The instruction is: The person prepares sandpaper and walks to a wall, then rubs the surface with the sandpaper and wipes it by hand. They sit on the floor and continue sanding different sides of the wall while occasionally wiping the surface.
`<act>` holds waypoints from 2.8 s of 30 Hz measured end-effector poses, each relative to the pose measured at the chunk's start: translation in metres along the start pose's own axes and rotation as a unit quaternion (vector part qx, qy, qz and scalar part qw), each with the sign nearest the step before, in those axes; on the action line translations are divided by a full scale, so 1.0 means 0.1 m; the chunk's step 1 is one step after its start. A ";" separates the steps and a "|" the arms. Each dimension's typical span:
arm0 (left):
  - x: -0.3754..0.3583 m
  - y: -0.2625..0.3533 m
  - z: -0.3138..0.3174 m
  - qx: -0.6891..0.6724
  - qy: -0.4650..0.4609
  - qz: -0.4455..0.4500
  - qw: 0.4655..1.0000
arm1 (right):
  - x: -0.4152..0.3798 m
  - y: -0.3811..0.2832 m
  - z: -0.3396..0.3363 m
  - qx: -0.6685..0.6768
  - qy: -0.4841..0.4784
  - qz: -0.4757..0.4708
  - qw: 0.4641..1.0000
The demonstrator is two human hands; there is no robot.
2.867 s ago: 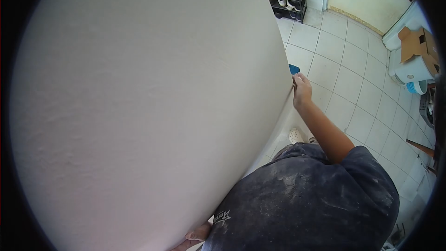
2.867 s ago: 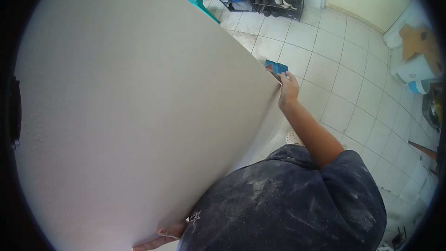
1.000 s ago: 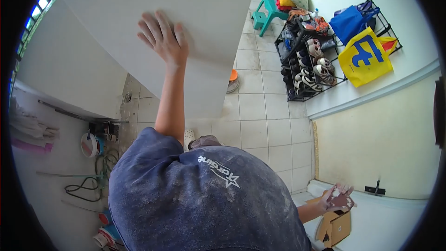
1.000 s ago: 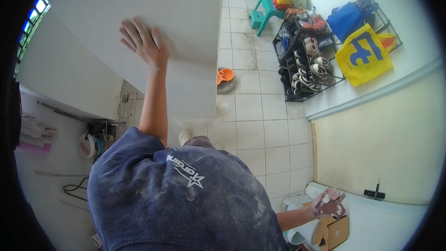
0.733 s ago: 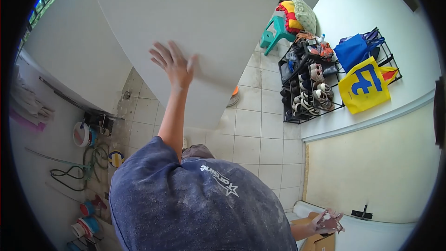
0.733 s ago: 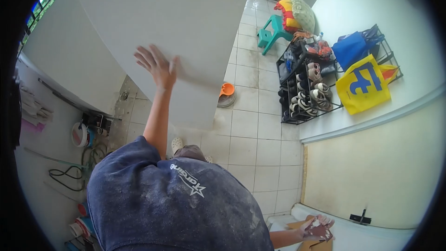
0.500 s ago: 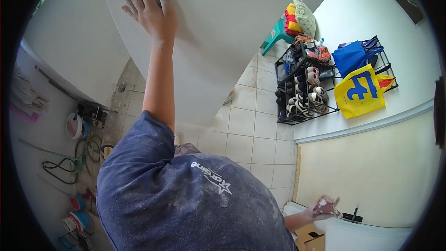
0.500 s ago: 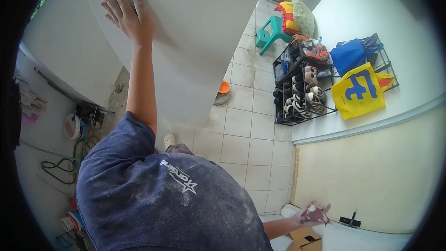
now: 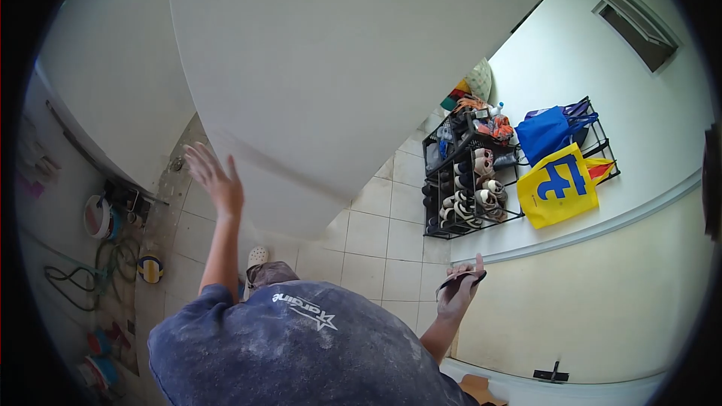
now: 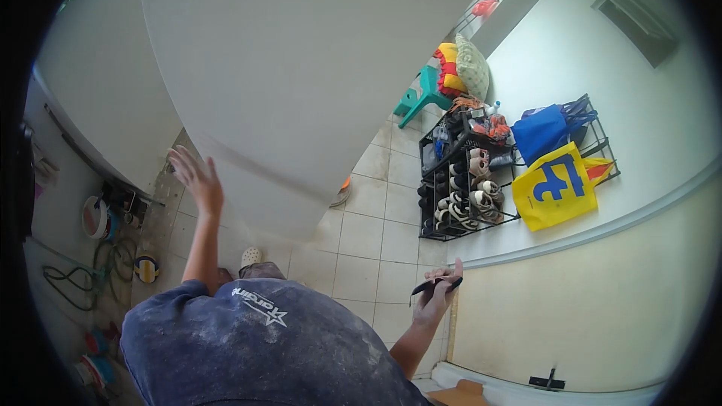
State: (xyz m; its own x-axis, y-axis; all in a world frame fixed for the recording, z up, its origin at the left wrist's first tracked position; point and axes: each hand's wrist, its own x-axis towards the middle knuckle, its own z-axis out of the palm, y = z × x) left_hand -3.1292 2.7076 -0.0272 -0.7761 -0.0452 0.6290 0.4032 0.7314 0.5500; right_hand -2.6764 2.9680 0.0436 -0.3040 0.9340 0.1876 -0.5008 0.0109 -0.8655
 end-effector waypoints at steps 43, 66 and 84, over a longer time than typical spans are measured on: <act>1.64 0.62 -0.47 -0.184 -0.170 0.055 0.967 | 2.05 -1.13 4.18 -0.309 0.091 -0.499 0.805; 1.60 0.58 -0.43 -0.190 -0.171 0.053 0.965 | 2.15 -1.70 4.61 -0.316 0.151 -0.573 0.741; 1.62 0.57 -0.45 -0.209 -0.153 0.064 0.964 | 2.16 -1.69 4.56 -0.369 0.155 -0.614 0.680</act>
State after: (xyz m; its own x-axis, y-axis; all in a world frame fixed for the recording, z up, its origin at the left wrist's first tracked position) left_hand -3.2102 2.7116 0.1305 -0.7874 0.2775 0.5505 0.6163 0.3757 0.6921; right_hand -3.0268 3.0048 0.4426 0.2187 0.0874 0.9719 0.3557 0.9203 -0.1628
